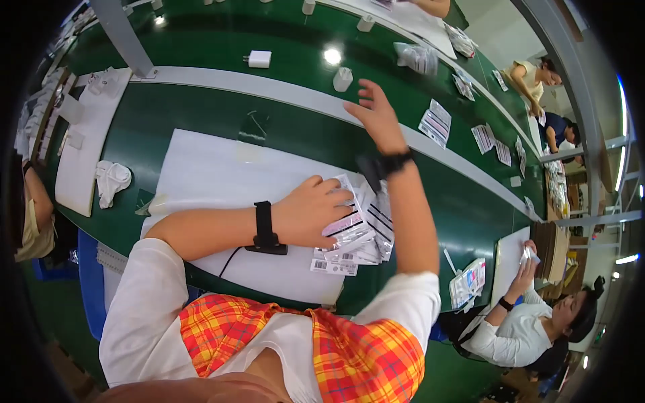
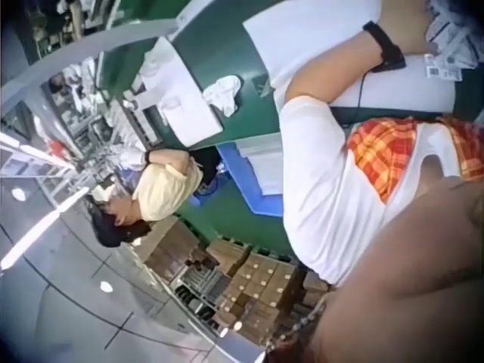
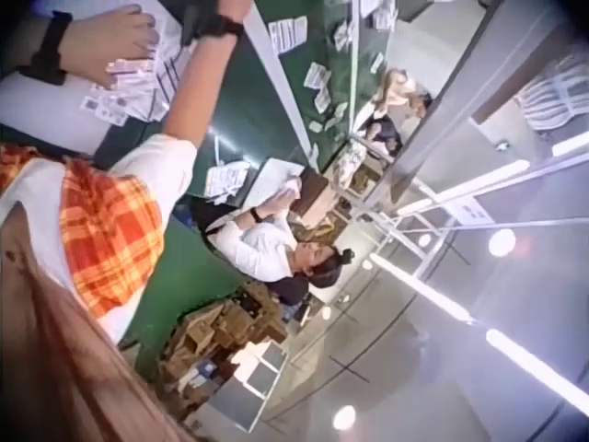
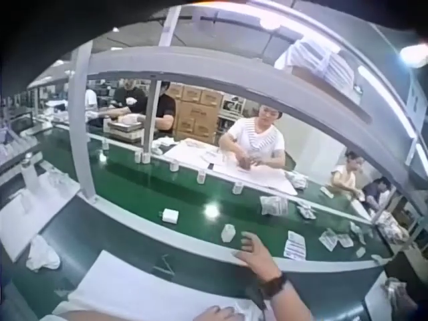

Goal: The person packages power adapters by hand, picking up an adapter and a plastic bag, sliding the adapter into the bag, and placing the packaged item onto a stack of instruction sheets. The person then folds the instruction sheet around the bagged adapter and sets the completed assembly aside.

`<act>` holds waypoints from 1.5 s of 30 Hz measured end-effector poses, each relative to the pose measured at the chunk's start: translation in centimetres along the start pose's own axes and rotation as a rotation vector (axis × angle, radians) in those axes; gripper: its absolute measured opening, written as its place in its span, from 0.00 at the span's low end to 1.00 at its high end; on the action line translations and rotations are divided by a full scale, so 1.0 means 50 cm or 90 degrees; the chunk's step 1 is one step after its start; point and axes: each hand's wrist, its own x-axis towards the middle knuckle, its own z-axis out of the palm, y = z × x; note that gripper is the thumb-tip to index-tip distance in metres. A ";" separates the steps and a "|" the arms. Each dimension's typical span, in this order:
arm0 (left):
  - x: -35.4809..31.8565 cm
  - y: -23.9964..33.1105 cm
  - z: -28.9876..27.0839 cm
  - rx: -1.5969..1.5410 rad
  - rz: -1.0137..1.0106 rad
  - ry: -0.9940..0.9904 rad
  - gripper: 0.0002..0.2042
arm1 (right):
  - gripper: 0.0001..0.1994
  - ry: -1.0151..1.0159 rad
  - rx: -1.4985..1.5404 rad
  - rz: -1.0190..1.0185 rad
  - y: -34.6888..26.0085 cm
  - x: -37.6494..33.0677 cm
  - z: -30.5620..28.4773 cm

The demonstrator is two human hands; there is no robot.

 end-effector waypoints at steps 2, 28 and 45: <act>0.000 0.012 0.003 -0.009 -0.007 -0.028 0.24 | 0.33 0.106 -0.020 0.148 0.088 0.110 0.072; -0.003 -0.045 0.012 -0.067 -0.104 0.033 0.20 | 0.30 -0.050 -0.369 -0.092 -0.101 -0.436 0.042; 0.014 -0.074 -0.060 -0.115 -0.135 -0.012 0.30 | 0.06 0.005 -0.064 0.084 -0.083 -0.365 0.038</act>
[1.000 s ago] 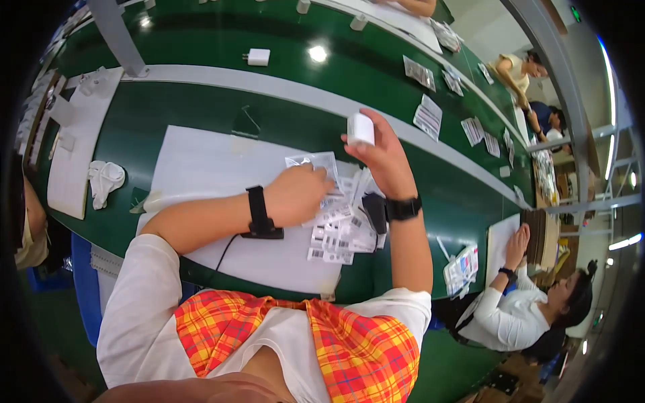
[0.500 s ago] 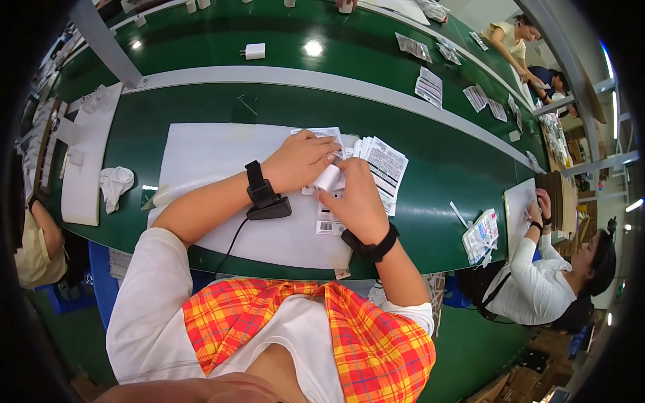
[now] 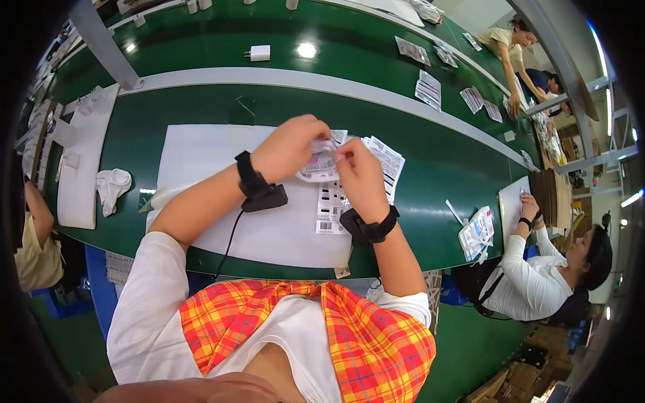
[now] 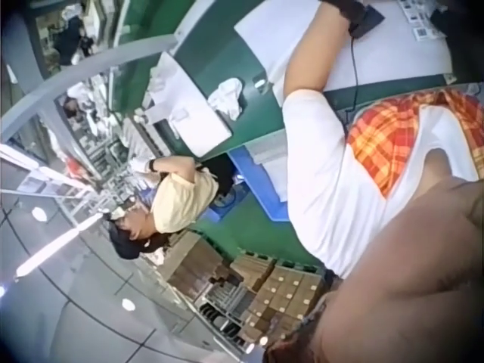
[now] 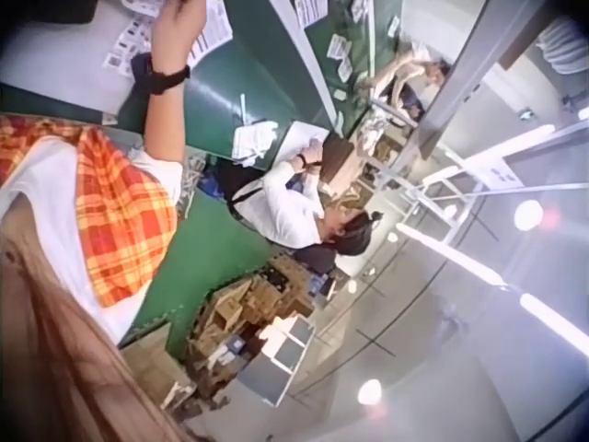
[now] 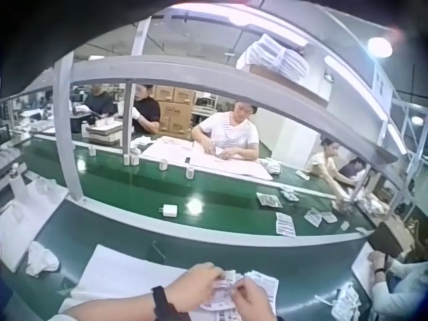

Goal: The person packages power adapters by hand, picking up an adapter and a plastic bag, sliding the adapter into the bag, and placing the packaged item onto a stack of instruction sheets. The person then folds the instruction sheet around the bagged adapter and sets the completed assembly aside.

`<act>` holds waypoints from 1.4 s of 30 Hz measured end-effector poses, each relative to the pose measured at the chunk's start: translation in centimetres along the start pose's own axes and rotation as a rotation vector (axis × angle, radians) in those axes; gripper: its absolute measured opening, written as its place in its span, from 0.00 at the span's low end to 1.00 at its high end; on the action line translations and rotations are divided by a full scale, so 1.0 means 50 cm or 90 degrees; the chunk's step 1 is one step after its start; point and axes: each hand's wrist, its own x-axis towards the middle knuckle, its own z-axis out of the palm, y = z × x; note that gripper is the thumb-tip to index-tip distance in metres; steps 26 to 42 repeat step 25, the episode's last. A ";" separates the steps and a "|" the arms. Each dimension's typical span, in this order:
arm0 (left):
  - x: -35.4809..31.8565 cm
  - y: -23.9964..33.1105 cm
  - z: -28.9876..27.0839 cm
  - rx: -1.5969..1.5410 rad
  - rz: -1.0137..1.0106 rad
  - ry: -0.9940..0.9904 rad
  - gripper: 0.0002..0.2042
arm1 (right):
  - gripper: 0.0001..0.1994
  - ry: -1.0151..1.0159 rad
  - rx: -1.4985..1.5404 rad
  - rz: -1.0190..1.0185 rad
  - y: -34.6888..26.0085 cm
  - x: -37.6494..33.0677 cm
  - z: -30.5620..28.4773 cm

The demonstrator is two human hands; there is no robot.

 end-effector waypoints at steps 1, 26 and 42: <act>0.001 0.001 0.001 -0.004 0.008 -0.002 0.30 | 0.06 0.006 -0.005 0.004 0.003 0.000 -0.011; 0.011 0.013 0.061 -0.660 -0.127 0.172 0.18 | 0.20 0.011 0.209 0.276 0.015 -0.036 -0.033; 0.011 0.013 0.061 -0.660 -0.127 0.172 0.18 | 0.20 0.011 0.209 0.276 0.015 -0.036 -0.033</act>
